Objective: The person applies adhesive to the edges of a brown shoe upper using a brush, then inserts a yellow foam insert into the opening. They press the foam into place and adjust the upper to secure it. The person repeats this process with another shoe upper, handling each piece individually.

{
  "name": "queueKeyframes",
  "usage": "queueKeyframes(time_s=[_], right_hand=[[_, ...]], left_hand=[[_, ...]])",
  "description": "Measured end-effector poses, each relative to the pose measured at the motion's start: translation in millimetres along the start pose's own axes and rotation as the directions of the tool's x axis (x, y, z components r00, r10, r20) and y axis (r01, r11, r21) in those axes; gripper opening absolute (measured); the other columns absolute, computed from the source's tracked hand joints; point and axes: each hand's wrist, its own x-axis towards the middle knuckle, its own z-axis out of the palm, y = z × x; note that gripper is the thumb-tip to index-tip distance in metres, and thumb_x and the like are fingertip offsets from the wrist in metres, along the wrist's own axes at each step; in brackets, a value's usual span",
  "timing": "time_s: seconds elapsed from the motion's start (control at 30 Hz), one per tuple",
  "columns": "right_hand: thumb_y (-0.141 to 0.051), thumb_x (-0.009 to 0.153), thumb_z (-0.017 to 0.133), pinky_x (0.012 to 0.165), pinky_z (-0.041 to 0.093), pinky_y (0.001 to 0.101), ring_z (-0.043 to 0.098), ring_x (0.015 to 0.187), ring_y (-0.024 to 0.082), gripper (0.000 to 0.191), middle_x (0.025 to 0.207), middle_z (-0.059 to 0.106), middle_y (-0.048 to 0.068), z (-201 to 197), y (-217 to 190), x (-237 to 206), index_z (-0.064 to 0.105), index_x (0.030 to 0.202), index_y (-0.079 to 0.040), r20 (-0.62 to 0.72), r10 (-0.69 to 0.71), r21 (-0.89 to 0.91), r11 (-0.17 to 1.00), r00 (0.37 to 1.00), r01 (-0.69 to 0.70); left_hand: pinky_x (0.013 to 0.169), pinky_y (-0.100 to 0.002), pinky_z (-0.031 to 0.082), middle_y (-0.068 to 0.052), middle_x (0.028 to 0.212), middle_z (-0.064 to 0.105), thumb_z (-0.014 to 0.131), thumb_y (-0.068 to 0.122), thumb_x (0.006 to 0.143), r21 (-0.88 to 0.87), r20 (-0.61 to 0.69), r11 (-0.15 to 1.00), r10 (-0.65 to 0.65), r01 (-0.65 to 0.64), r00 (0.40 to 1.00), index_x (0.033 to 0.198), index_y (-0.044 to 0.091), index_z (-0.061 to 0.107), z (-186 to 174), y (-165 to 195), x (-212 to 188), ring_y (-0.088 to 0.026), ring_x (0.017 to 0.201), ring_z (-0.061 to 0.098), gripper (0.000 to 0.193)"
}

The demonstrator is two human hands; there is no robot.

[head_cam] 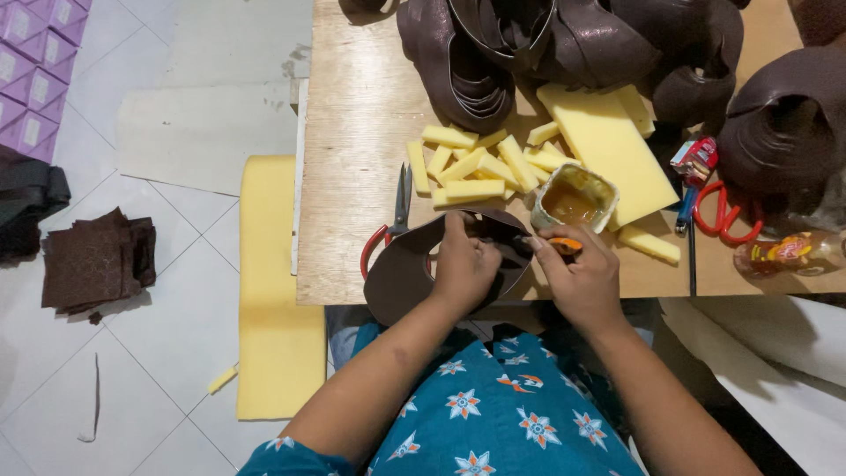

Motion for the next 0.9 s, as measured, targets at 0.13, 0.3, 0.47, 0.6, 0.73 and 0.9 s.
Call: queueKeyframes(time_s=[0.13, 0.3, 0.47, 0.6, 0.73, 0.9], right_hand=[[-0.015, 0.093, 0.076, 0.075, 0.055, 0.0331, 0.07, 0.084, 0.022, 0.018, 0.095, 0.071, 0.014, 2.8, 12.4, -7.2, 0.073, 0.103, 0.0, 0.056, -0.053, -0.048, 0.997, 0.997, 0.055], [-0.015, 0.092, 0.075, 0.078, 0.055, 0.032, 0.071, 0.086, 0.02, 0.017, 0.097, 0.073, 0.012, 9.7, 26.6, -7.6, 0.072, 0.101, -0.001, 0.09, 0.037, -0.039, 0.999, 0.995, -0.033], [-0.011, 0.09, 0.071, 0.079, 0.055, 0.0302, 0.072, 0.087, 0.02, 0.016, 0.097, 0.073, 0.011, -4.1, 49.2, -1.3, 0.073, 0.102, 0.0, 0.267, 0.105, 0.021, 0.993, 0.958, -0.115], [-0.011, 0.094, 0.067, 0.08, 0.057, 0.0283, 0.073, 0.088, 0.017, 0.018, 0.095, 0.075, 0.009, -6.1, 66.4, 1.2, 0.069, 0.107, 0.002, 0.418, 0.265, 0.329, 0.847, 0.869, -0.417], [-0.009, 0.092, 0.068, 0.082, 0.059, 0.0277, 0.074, 0.089, 0.015, 0.018, 0.095, 0.074, 0.007, 3.0, 70.4, 0.3, 0.067, 0.108, -0.001, 0.354, 0.288, 0.421, 0.801, 0.89, -0.426], [-0.007, 0.091, 0.074, 0.081, 0.052, 0.0289, 0.066, 0.091, 0.016, 0.013, 0.097, 0.068, 0.008, 15.0, 62.6, -2.8, 0.07, 0.102, -0.001, 0.242, -0.021, 0.137, 0.991, 0.97, -0.013]], left_hand=[[0.067, -0.032, 0.055, -0.017, 0.09, 0.067, 0.065, 0.003, 0.084, -0.071, 0.0, 0.997, 0.025, -0.024, 1.0, 0.122, -0.005, 0.04, 8.8, -19.4, 2.4, -0.019, 0.073, 0.066, 0.046], [0.062, -0.034, 0.053, -0.015, 0.082, 0.063, 0.069, 0.007, 0.084, 0.094, -0.016, 0.994, -0.047, 0.048, 0.999, 0.113, -0.005, 0.039, 17.7, -46.8, 8.4, -0.02, 0.068, 0.064, 0.043], [0.065, -0.03, 0.051, -0.01, 0.083, 0.062, 0.064, 0.003, 0.086, -0.021, -0.04, 0.994, -0.106, 0.105, 0.994, 0.122, -0.001, 0.039, 15.6, -71.6, 12.2, -0.016, 0.073, 0.059, 0.044], [0.065, -0.028, 0.05, -0.007, 0.087, 0.061, 0.062, 0.001, 0.087, -0.094, 0.019, 0.987, -0.132, 0.133, 0.991, 0.13, 0.0, 0.035, 10.9, -86.5, 12.5, -0.013, 0.076, 0.057, 0.051], [0.065, -0.027, 0.051, -0.008, 0.09, 0.063, 0.064, 0.001, 0.091, -0.217, 0.1, 0.966, -0.125, 0.144, 0.987, 0.128, 0.001, 0.04, 6.1, -94.2, 14.3, -0.012, 0.075, 0.06, 0.044], [0.064, -0.027, 0.057, -0.008, 0.09, 0.064, 0.062, 0.0, 0.093, -0.327, 0.118, 0.917, -0.2, 0.228, 0.973, 0.129, 0.003, 0.043, 3.8, -93.2, 18.9, -0.012, 0.072, 0.065, 0.041]])
